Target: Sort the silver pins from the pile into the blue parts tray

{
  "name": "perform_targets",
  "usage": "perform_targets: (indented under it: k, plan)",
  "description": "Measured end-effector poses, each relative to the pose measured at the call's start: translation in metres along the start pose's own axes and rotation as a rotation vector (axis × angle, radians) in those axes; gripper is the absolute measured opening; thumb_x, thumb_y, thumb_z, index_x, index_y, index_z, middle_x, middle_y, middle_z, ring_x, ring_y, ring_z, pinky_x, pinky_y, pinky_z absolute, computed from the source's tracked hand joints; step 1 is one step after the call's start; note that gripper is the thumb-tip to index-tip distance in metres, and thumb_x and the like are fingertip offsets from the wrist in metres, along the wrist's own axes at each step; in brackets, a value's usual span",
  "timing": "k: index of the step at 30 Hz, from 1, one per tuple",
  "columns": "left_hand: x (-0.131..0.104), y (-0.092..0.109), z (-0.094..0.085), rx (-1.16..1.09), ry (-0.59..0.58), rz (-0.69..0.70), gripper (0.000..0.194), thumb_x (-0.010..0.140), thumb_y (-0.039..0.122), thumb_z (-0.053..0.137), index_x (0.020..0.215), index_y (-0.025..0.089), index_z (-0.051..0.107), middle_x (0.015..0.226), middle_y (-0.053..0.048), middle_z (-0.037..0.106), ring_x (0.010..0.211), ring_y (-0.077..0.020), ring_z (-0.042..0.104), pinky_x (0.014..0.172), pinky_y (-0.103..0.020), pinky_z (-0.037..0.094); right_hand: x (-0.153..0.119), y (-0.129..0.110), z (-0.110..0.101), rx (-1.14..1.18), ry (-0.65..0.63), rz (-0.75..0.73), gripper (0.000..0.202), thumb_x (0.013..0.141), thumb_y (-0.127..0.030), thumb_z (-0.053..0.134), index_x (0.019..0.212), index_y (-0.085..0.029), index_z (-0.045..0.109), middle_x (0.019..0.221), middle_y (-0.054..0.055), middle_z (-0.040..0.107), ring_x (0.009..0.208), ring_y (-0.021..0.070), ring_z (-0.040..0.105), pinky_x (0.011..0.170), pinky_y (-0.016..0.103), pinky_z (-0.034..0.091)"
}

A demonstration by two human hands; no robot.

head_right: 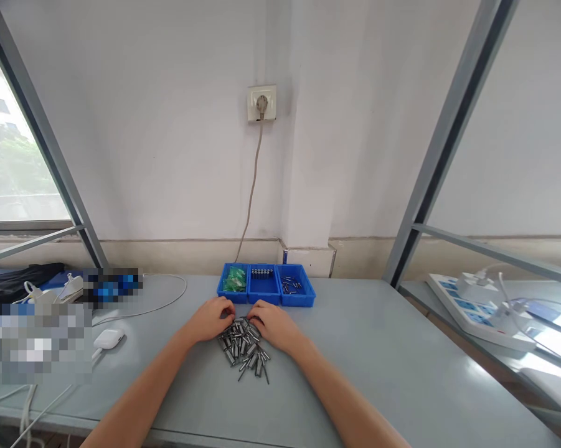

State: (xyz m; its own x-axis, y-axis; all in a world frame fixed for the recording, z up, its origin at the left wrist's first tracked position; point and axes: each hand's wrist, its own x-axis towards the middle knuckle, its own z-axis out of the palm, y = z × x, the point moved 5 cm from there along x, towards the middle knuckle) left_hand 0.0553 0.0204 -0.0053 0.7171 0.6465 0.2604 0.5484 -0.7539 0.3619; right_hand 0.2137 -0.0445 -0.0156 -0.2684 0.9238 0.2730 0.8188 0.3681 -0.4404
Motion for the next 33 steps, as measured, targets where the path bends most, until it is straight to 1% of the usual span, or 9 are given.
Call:
perform_targets:
  k: [4, 8, 12, 15, 19, 24, 26, 29, 33]
  plan:
    - [0.001, 0.003, 0.000, -0.015, 0.023, -0.013, 0.015, 0.085, 0.023, 0.051, 0.087, 0.021, 0.066, 0.092, -0.003, 0.066, 0.087, -0.0192, 0.060, 0.076, -0.029, 0.045, -0.001, 0.004, 0.000, -0.103, 0.015, 0.049, 0.020, 0.093, -0.017, 0.045, 0.099, -0.022, 0.064, 0.103, 0.004, 0.060, 0.090, 0.0172, 0.060, 0.076, 0.026, 0.043]
    - [0.002, 0.005, 0.003, -0.018, 0.016, -0.012, 0.017, 0.086, 0.028, 0.054, 0.094, 0.021, 0.066, 0.095, -0.004, 0.067, 0.088, -0.0196, 0.060, 0.076, -0.029, 0.045, -0.001, 0.003, 0.003, -0.197, -0.032, 0.054, 0.020, 0.095, -0.019, 0.042, 0.100, -0.022, 0.061, 0.105, 0.004, 0.056, 0.084, 0.0159, 0.059, 0.067, 0.025, 0.039]
    - [0.001, 0.006, 0.003, -0.033, 0.021, 0.001, 0.019, 0.087, 0.028, 0.052, 0.098, 0.022, 0.066, 0.094, -0.003, 0.067, 0.087, -0.0189, 0.060, 0.076, -0.029, 0.044, -0.003, 0.000, 0.004, -0.220, -0.045, 0.037, 0.019, 0.095, -0.017, 0.040, 0.098, -0.020, 0.058, 0.105, 0.005, 0.054, 0.085, 0.0165, 0.058, 0.066, 0.025, 0.038]
    - [0.001, 0.007, 0.001, -0.034, 0.037, -0.006, 0.021, 0.090, 0.033, 0.051, 0.097, 0.022, 0.067, 0.092, -0.003, 0.067, 0.086, -0.0190, 0.059, 0.076, -0.029, 0.044, -0.004, -0.003, 0.000, -0.193, 0.004, 0.011, 0.020, 0.096, -0.016, 0.037, 0.099, -0.020, 0.056, 0.104, 0.006, 0.056, 0.092, 0.0184, 0.057, 0.070, 0.026, 0.040]
    - [0.002, 0.013, 0.000, -0.044, 0.047, 0.039, 0.026, 0.093, 0.039, 0.049, 0.092, 0.021, 0.068, 0.090, -0.004, 0.067, 0.087, -0.0198, 0.058, 0.079, -0.030, 0.043, -0.003, -0.003, -0.008, -0.110, 0.098, 0.016, 0.021, 0.097, -0.019, 0.036, 0.097, -0.021, 0.056, 0.100, 0.005, 0.061, 0.092, 0.0195, 0.057, 0.078, 0.030, 0.042]
    - [0.002, 0.020, 0.003, -0.065, 0.026, 0.112, 0.023, 0.093, 0.031, 0.049, 0.085, 0.020, 0.067, 0.088, -0.004, 0.065, 0.086, -0.0189, 0.057, 0.079, -0.030, 0.043, -0.001, -0.007, -0.013, 0.057, 0.182, 0.023, 0.023, 0.095, -0.024, 0.038, 0.093, -0.022, 0.061, 0.095, 0.005, 0.066, 0.089, 0.0205, 0.060, 0.080, 0.032, 0.043]
    - [0.002, 0.021, 0.002, -0.088, 0.024, 0.106, 0.021, 0.093, 0.030, 0.049, 0.086, 0.019, 0.066, 0.089, -0.004, 0.065, 0.085, -0.0184, 0.058, 0.078, -0.030, 0.043, -0.001, -0.008, -0.016, 0.139, 0.242, 0.053, 0.022, 0.093, -0.029, 0.042, 0.091, -0.021, 0.062, 0.092, 0.006, 0.067, 0.084, 0.0208, 0.060, 0.078, 0.032, 0.043]
    - [0.001, 0.022, -0.003, -0.142, 0.056, 0.090, 0.016, 0.092, 0.031, 0.052, 0.089, 0.020, 0.064, 0.091, -0.002, 0.066, 0.087, -0.0183, 0.058, 0.078, -0.029, 0.043, -0.003, -0.005, -0.020, 0.279, 0.351, 0.174, 0.022, 0.091, -0.038, 0.046, 0.088, -0.021, 0.060, 0.081, 0.004, 0.066, 0.072, 0.0196, 0.057, 0.067, 0.030, 0.042]
    - [0.000, 0.026, -0.009, -0.177, 0.091, 0.092, 0.013, 0.090, 0.030, 0.055, 0.088, 0.020, 0.063, 0.090, -0.002, 0.066, 0.088, -0.0184, 0.058, 0.079, -0.029, 0.044, -0.004, -0.003, -0.016, 0.411, 0.344, 0.262, 0.035, 0.090, -0.049, 0.043, 0.069, -0.021, 0.050, 0.065, 0.000, 0.056, 0.064, 0.0174, 0.050, 0.061, 0.028, 0.038]
